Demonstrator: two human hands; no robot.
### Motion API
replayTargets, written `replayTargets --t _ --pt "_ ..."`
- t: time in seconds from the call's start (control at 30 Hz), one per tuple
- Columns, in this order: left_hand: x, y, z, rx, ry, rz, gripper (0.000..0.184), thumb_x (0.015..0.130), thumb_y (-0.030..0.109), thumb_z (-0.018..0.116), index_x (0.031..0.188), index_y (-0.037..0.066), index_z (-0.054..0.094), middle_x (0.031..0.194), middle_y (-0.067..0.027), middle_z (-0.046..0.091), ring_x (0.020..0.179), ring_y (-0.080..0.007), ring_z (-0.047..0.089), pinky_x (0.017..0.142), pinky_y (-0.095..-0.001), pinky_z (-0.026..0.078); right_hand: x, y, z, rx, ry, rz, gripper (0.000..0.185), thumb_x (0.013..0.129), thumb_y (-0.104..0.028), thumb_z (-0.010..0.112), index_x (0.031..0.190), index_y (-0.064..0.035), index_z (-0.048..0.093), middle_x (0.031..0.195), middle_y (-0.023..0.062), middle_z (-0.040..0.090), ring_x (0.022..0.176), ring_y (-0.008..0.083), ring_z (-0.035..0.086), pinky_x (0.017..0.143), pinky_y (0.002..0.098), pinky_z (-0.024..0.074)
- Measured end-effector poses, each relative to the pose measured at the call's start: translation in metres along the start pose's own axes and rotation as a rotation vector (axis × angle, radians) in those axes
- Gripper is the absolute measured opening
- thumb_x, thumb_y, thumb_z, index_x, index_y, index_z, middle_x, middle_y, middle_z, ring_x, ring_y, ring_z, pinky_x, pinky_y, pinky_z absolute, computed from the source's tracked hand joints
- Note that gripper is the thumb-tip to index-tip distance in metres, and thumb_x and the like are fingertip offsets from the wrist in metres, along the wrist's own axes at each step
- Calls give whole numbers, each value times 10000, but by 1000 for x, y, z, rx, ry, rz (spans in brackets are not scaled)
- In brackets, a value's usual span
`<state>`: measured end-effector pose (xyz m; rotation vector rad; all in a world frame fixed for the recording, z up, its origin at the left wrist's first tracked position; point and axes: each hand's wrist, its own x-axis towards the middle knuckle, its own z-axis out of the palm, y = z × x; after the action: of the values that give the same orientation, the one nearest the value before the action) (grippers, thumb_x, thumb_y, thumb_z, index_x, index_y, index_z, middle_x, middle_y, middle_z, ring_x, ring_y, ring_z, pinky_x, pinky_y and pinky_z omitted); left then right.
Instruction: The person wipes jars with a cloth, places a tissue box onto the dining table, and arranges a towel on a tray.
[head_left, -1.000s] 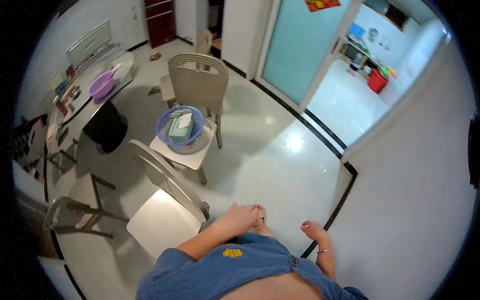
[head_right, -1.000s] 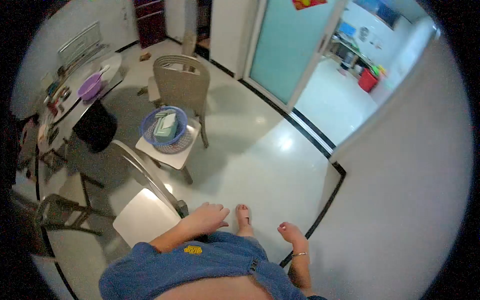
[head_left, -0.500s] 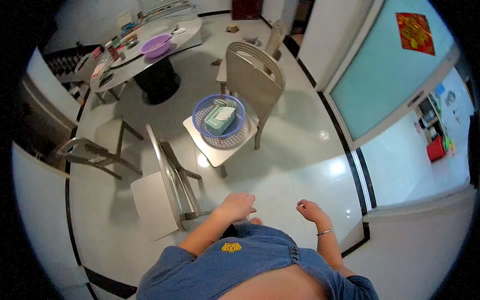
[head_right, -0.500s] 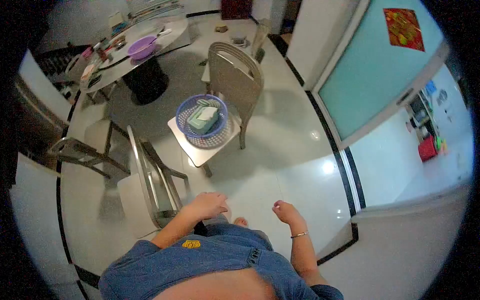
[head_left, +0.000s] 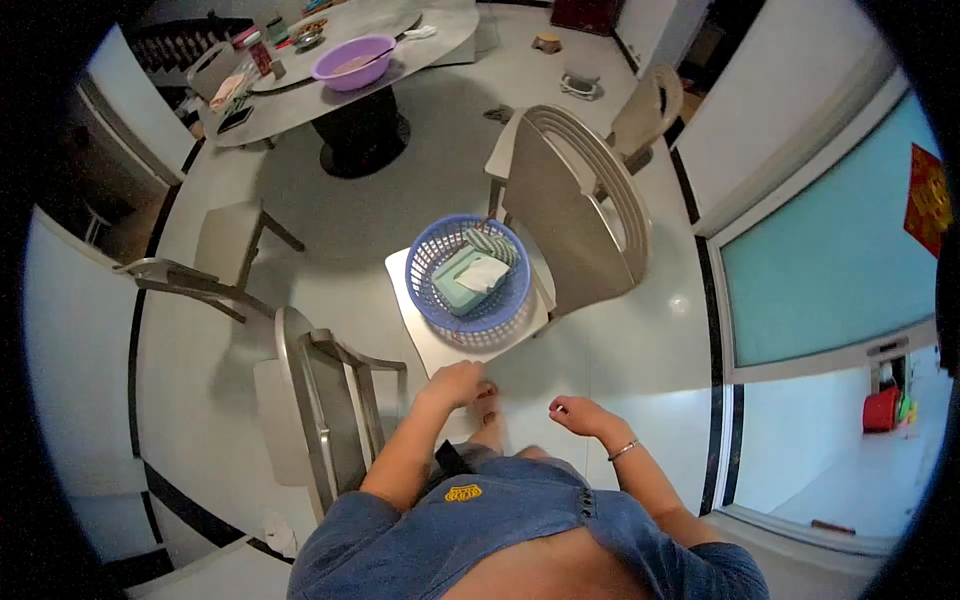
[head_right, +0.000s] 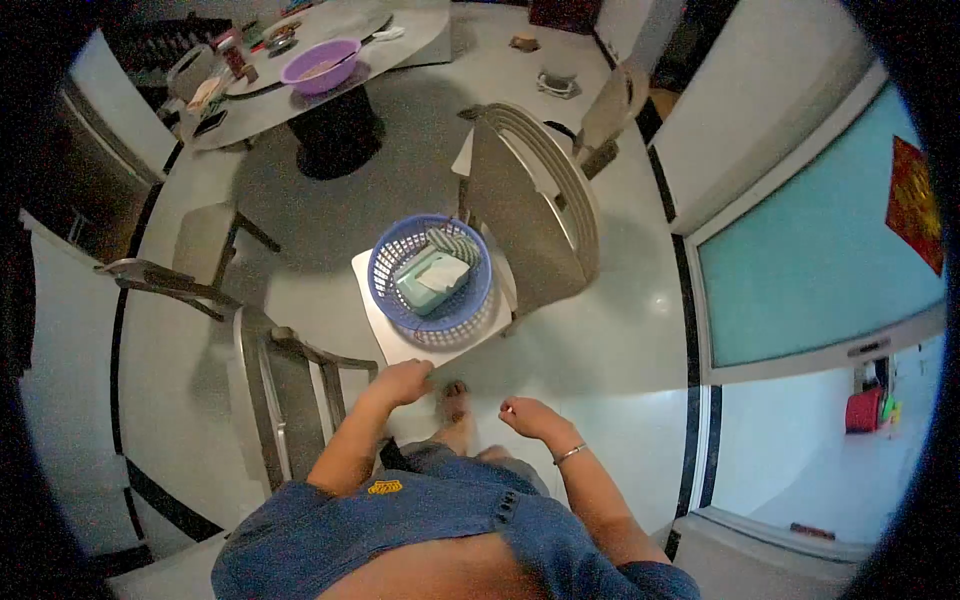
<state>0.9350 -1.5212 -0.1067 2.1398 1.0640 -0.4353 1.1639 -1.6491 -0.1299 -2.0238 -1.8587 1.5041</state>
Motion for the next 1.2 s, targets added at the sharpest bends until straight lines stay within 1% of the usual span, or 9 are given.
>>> replayTargets --t 0.27,0.4,0.47,0.57,0.7,0.77,1.0,1.07,1.2 --pt "117 -66 2 -319 80 45 415 761 292 553 1075 23 512 1029 -211 537 963 -327 510 826 -385 404 123 0 -80 93 -10 -78 274 790 -259 515 937 -31 552 838 154 601 787 280 578 696 348 452" --pt "169 -103 10 -583 244 -207 473 732 272 585 1100 -6 483 1127 -224 467 1045 -345 452 880 -374 371 190 0 -112 23 -6 -157 290 784 -238 524 959 -7 546 856 162 598 797 273 579 713 347 450" --pt "191 -118 18 -562 540 -424 618 694 255 626 1185 -26 377 1145 -231 448 1061 -348 442 892 -370 364 222 -3 -123 5 12 -158 279 789 -227 519 957 -7 551 867 164 597 818 278 577 728 343 448" --pt "222 -143 20 -866 642 -557 754 656 247 663 1243 -21 272 1154 -242 433 1065 -347 445 894 -372 368 271 -2 -129 41 49 -90 330 788 -209 519 1059 -21 490 966 192 565 875 304 554 767 358 432" --pt "246 -141 22 -947 703 -748 833 597 239 716 1229 -46 254 1159 -236 428 1044 -323 465 878 -368 384 316 -5 -132 6 184 -34 479 780 -202 520 1205 -51 361 1101 221 491 1011 355 482 867 378 384" --pt "258 -146 36 -1078 891 -737 847 554 223 750 1199 -62 282 1129 -223 453 1014 -308 483 863 -357 397 330 -7 -134 16 181 -6 501 777 -201 520 1221 -53 343 1131 223 469 1049 361 450 893 378 364" --pt "272 -159 58 -1431 846 -806 776 559 219 743 1158 -54 333 1078 -210 485 986 -293 497 846 -351 402 365 -6 -120 13 162 66 545 753 -229 541 1229 -57 339 1160 222 437 1091 349 415 917 374 346" --pt "271 -159 60 -1167 851 -837 698 590 225 716 1124 -58 368 1073 -213 490 973 -294 503 834 -346 405 370 0 -116 27 158 88 506 746 -236 547 1187 -49 383 1137 216 451 1072 340 431 895 378 359" --pt "244 -141 37 -1107 784 -782 641 613 224 693 1104 -52 389 1066 -219 495 963 -298 508 821 -349 410 358 -11 -136 8 166 76 359 721 -248 570 995 -21 524 1056 192 498 966 322 490 807 377 400"
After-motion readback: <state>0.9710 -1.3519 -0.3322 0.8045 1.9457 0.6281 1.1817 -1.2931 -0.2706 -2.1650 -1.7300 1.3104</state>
